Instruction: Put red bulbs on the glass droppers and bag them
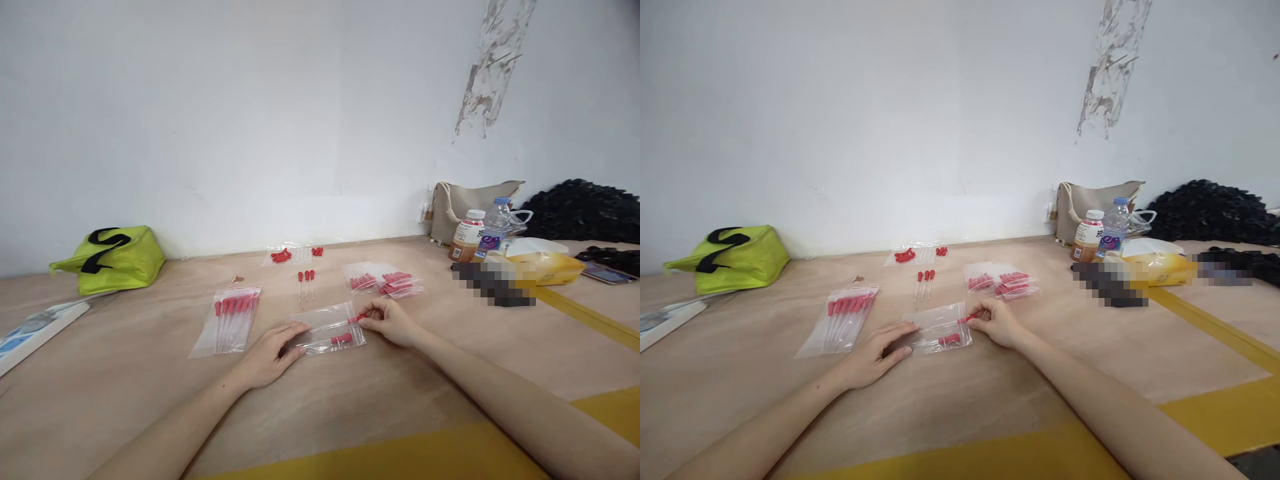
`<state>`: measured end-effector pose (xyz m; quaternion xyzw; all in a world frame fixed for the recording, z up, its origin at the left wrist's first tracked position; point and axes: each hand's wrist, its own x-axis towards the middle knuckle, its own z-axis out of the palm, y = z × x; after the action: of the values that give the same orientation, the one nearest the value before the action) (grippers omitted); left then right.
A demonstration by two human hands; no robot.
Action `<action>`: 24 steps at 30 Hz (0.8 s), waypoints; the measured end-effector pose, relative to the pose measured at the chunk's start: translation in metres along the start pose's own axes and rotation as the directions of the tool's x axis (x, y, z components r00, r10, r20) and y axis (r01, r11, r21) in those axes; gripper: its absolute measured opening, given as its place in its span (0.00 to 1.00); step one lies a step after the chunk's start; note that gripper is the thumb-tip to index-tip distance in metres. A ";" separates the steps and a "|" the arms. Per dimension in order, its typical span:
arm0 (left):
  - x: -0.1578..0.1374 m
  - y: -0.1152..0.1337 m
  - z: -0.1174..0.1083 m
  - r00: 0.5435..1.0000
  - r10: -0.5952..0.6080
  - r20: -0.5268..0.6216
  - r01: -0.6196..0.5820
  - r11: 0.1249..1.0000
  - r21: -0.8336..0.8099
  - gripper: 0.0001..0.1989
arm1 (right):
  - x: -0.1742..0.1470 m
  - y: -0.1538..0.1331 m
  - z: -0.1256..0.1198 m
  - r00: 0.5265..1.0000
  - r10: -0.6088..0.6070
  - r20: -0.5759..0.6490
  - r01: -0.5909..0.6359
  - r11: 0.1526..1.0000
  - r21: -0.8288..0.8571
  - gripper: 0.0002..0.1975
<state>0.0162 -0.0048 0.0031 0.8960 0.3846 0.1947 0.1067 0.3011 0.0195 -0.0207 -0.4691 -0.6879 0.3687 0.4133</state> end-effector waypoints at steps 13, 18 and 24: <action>0.001 -0.002 0.002 1.000 0.014 -0.011 -0.014 1.000 -0.023 0.18 | 0.000 -0.003 0.014 0.991 0.041 0.130 -0.064 0.982 0.180 0.16; 0.002 -0.002 0.002 0.999 0.032 -0.003 -0.032 0.999 -0.029 0.16 | 0.006 -0.005 0.008 0.993 0.109 -0.039 -0.107 0.992 0.064 0.13; 0.001 -0.004 0.002 0.997 0.056 0.046 -0.055 0.998 -0.018 0.16 | 0.047 -0.017 0.016 0.986 -0.029 -0.163 -0.022 0.953 -0.302 0.05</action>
<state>0.0147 -0.0012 0.0003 0.9097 0.3555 0.1797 0.1177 0.2706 0.0576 -0.0007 -0.5546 -0.7004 0.2179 0.3929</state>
